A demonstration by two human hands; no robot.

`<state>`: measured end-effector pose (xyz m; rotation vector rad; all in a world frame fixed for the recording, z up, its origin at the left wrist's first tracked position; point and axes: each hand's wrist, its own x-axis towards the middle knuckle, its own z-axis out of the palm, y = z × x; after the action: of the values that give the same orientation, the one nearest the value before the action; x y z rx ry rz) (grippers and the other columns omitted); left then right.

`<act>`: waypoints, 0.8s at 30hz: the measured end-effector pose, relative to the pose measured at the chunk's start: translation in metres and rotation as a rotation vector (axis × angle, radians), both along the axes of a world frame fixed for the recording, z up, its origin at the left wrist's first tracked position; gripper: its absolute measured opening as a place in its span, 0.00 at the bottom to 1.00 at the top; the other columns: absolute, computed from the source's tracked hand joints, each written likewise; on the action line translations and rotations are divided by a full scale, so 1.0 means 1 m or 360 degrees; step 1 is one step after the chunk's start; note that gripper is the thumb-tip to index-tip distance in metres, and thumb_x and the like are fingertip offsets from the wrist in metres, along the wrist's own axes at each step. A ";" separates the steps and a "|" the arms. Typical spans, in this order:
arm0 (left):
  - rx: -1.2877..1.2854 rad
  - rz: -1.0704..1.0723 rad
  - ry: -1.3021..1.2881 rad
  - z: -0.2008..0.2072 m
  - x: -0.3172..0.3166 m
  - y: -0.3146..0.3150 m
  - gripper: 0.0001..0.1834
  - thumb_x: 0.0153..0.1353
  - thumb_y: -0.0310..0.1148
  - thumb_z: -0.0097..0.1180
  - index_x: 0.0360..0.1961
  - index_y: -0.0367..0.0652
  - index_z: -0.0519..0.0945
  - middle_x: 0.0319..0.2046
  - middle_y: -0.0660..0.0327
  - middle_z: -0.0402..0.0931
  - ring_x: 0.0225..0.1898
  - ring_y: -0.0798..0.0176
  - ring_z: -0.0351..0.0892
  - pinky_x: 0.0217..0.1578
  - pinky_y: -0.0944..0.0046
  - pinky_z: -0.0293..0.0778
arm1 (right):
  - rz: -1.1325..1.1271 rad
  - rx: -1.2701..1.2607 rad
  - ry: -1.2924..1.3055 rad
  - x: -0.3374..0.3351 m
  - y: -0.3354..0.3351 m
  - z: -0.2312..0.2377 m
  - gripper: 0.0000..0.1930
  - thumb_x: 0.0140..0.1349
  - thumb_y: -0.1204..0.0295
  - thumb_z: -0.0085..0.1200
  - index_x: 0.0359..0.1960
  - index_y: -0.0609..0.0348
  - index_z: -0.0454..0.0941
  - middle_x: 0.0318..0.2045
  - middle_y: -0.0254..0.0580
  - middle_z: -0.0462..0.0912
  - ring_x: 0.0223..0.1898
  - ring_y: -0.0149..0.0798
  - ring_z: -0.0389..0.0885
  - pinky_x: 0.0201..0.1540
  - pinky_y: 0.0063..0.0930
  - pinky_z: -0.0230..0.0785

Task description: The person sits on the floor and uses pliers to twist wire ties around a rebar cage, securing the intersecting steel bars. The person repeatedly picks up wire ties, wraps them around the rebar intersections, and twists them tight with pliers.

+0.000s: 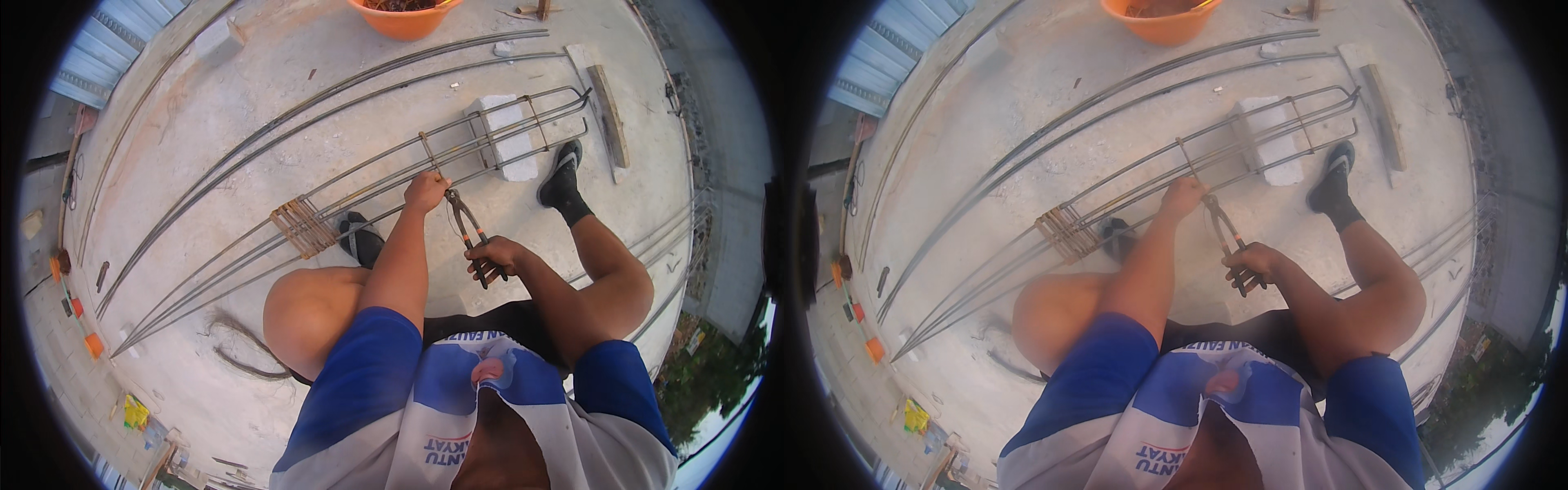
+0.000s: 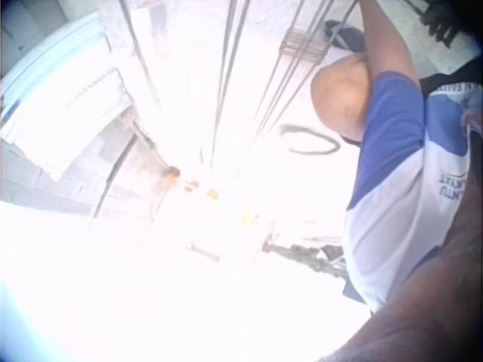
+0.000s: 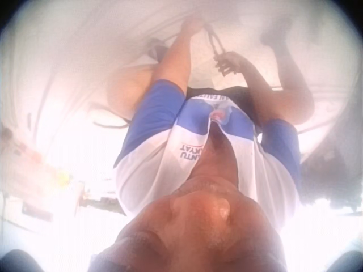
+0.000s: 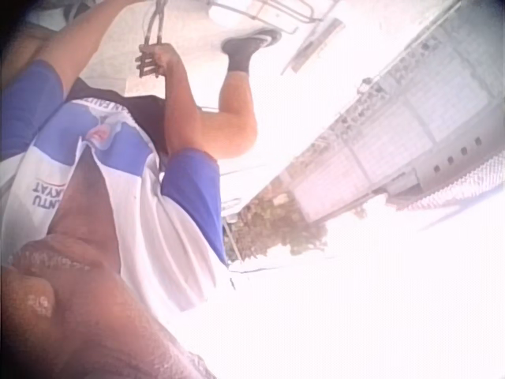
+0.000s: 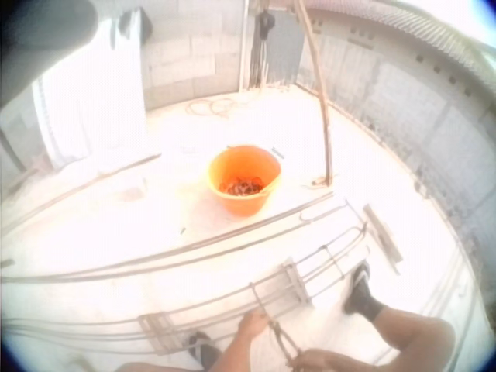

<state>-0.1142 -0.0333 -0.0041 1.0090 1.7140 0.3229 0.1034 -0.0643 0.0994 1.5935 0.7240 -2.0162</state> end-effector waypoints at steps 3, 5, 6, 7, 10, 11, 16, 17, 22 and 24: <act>0.0016 -0.0005 0.0003 -0.003 0.002 -0.001 0.19 0.61 0.52 0.58 0.37 0.47 0.86 0.37 0.56 0.85 0.44 0.52 0.83 0.46 0.53 0.75 | 0.0343 0.0194 -0.0067 -0.004 0.010 0.017 0.27 0.54 0.60 0.67 0.46 0.69 0.72 0.37 0.55 0.83 0.42 0.47 0.86 0.37 0.47 0.81; 0.0016 -0.0001 0.0003 -0.004 0.002 -0.001 0.19 0.61 0.52 0.58 0.37 0.48 0.87 0.38 0.56 0.85 0.45 0.52 0.83 0.46 0.53 0.75 | 0.0595 0.0539 -0.0259 -0.009 0.010 0.027 0.26 0.55 0.62 0.65 0.49 0.68 0.72 0.39 0.53 0.82 0.42 0.46 0.85 0.38 0.48 0.79; 0.0005 -0.0003 0.0005 -0.004 0.003 -0.002 0.19 0.61 0.52 0.58 0.37 0.48 0.87 0.39 0.56 0.85 0.45 0.52 0.83 0.47 0.53 0.75 | 0.0690 0.0778 -0.0368 -0.011 0.008 0.031 0.25 0.55 0.64 0.64 0.50 0.67 0.71 0.40 0.51 0.81 0.41 0.46 0.85 0.39 0.48 0.79; 0.0001 0.0021 0.0001 -0.004 0.003 -0.002 0.19 0.61 0.52 0.58 0.37 0.49 0.87 0.39 0.57 0.85 0.46 0.52 0.82 0.47 0.53 0.75 | 0.0966 0.1101 -0.0446 -0.014 0.005 0.034 0.24 0.56 0.65 0.62 0.51 0.66 0.71 0.40 0.49 0.80 0.42 0.45 0.84 0.40 0.48 0.77; 0.0127 0.0065 0.0018 -0.003 0.004 -0.003 0.19 0.57 0.50 0.59 0.33 0.44 0.87 0.32 0.52 0.84 0.39 0.50 0.84 0.42 0.52 0.75 | 0.1601 0.2022 -0.0697 -0.016 -0.003 0.040 0.24 0.58 0.74 0.49 0.58 0.63 0.70 0.39 0.46 0.74 0.43 0.46 0.77 0.47 0.52 0.65; 0.0127 0.0037 0.0035 -0.003 0.004 -0.003 0.19 0.59 0.51 0.58 0.34 0.46 0.87 0.35 0.54 0.84 0.42 0.51 0.83 0.44 0.53 0.75 | 0.1785 0.2251 -0.0766 -0.014 -0.003 0.040 0.24 0.61 0.71 0.49 0.60 0.63 0.68 0.39 0.44 0.74 0.43 0.45 0.76 0.47 0.51 0.65; 0.0081 -0.0033 0.0026 -0.003 0.002 -0.002 0.19 0.62 0.52 0.57 0.37 0.48 0.87 0.41 0.57 0.84 0.48 0.51 0.82 0.48 0.52 0.74 | 0.2422 0.2481 -0.0780 0.003 0.021 0.032 0.26 0.65 0.66 0.47 0.65 0.60 0.67 0.35 0.39 0.73 0.38 0.41 0.77 0.39 0.45 0.69; 0.0085 -0.0031 0.0023 -0.003 0.003 -0.002 0.19 0.62 0.52 0.58 0.36 0.48 0.87 0.41 0.57 0.84 0.48 0.51 0.82 0.48 0.52 0.74 | 0.2471 0.2460 -0.0753 0.006 0.025 0.029 0.25 0.65 0.66 0.47 0.63 0.59 0.68 0.34 0.38 0.74 0.35 0.41 0.77 0.36 0.44 0.71; 0.0067 -0.0002 0.0026 -0.005 0.004 -0.003 0.18 0.61 0.51 0.58 0.36 0.47 0.86 0.41 0.55 0.84 0.48 0.50 0.81 0.48 0.52 0.75 | 0.2465 0.2597 -0.0717 0.010 0.039 0.019 0.12 0.63 0.67 0.48 0.46 0.56 0.73 0.28 0.35 0.74 0.28 0.38 0.79 0.29 0.38 0.73; 0.0080 -0.0006 0.0026 -0.005 0.003 -0.003 0.18 0.61 0.50 0.58 0.37 0.47 0.86 0.41 0.55 0.84 0.48 0.50 0.81 0.48 0.52 0.75 | 0.2451 0.2579 -0.0674 0.010 0.045 0.016 0.09 0.62 0.68 0.49 0.41 0.55 0.73 0.27 0.34 0.74 0.28 0.38 0.80 0.28 0.37 0.74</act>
<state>-0.1108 -0.0362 -0.0095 1.0539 1.7257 0.3578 0.1133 -0.0198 0.1159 0.9874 2.4976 0.2872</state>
